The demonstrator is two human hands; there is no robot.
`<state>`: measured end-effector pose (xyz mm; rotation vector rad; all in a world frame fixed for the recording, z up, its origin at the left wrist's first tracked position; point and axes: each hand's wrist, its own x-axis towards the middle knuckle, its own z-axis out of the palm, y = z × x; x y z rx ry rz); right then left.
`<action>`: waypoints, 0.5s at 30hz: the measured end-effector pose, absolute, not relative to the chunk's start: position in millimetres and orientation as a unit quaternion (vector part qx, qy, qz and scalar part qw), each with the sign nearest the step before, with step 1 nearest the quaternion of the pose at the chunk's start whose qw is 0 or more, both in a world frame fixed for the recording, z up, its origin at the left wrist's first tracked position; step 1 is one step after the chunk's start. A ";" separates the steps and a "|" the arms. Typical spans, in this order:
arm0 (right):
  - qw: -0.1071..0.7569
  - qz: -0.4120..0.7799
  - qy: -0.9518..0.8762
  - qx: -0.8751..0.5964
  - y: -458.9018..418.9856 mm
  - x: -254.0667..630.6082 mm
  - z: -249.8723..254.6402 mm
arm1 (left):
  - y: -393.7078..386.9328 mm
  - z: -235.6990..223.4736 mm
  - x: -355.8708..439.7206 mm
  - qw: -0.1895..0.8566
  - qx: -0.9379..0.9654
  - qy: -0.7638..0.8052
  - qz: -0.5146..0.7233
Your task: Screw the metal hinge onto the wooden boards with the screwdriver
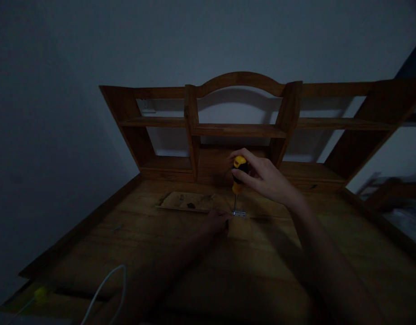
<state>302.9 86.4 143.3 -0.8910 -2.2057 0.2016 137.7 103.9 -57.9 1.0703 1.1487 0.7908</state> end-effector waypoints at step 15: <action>0.365 0.189 -0.852 -0.325 88.5 315.8 149.5 | 105.2 -58.5 136.1 0.676 0.446 0.473 0.348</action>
